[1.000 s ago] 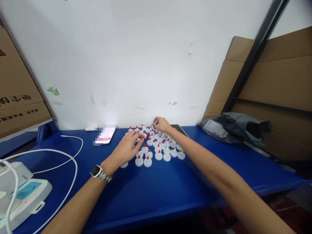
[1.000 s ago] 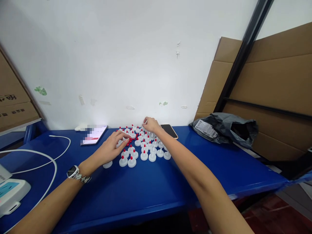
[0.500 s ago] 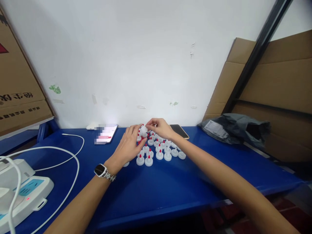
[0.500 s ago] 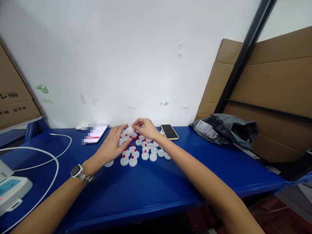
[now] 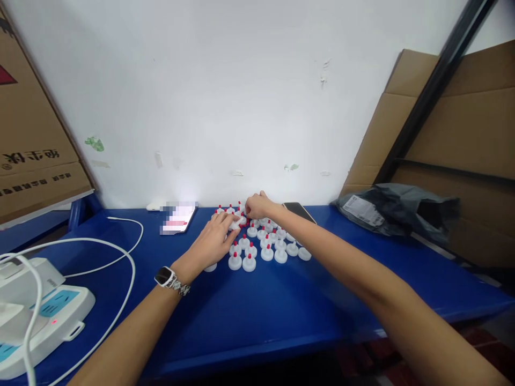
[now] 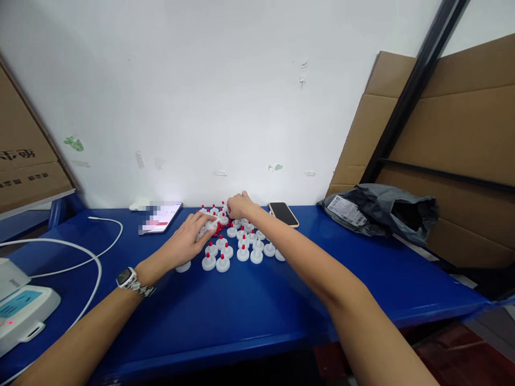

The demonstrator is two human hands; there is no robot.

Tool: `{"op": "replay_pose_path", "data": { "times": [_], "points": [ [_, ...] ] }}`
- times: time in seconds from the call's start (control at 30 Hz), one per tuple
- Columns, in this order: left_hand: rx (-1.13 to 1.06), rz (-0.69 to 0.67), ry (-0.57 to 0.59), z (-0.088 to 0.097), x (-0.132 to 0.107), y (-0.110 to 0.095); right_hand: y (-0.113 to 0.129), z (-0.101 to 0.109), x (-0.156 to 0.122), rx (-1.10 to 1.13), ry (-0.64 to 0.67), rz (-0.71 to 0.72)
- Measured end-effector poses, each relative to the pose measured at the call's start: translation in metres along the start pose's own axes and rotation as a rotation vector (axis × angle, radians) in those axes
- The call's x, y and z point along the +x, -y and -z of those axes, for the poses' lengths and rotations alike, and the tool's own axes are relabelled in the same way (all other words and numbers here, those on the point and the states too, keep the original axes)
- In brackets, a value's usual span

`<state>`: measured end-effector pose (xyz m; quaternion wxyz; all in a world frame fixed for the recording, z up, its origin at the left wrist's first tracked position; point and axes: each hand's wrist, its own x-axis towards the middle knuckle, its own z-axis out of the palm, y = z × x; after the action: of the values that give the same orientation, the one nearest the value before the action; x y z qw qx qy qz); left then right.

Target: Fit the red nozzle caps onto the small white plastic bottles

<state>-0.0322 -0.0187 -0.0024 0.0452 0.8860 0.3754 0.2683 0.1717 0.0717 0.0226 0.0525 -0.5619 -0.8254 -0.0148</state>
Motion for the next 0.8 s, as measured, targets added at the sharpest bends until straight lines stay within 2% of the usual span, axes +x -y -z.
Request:
{"op": "replay_pose_path", "data": {
  "times": [0.3,0.47,0.53,0.6,0.67,0.73,0.8],
  "points": [
    [-0.018,0.01,0.0,0.002,-0.001,-0.003,-0.006,-0.001,-0.002,0.069,0.023,-0.072],
    [-0.022,0.024,0.0,0.002,-0.002,-0.002,0.0,0.002,-0.013,0.201,-0.101,-0.098],
    [-0.05,0.02,-0.005,0.003,-0.002,-0.002,0.007,0.002,-0.025,0.397,-0.204,-0.102],
    [-0.096,0.021,0.005,0.005,-0.001,-0.004,0.018,-0.002,-0.041,0.8,-0.342,-0.088],
    [-0.135,0.044,0.017,0.006,-0.001,-0.007,0.029,-0.007,-0.056,1.129,-0.426,-0.044],
    [-0.15,0.071,0.012,0.006,-0.001,-0.009,0.038,-0.013,-0.066,1.299,-0.454,-0.027],
    [-0.154,0.073,-0.002,0.006,-0.001,-0.01,0.044,-0.017,-0.071,1.376,-0.485,-0.028]
  ]
}}
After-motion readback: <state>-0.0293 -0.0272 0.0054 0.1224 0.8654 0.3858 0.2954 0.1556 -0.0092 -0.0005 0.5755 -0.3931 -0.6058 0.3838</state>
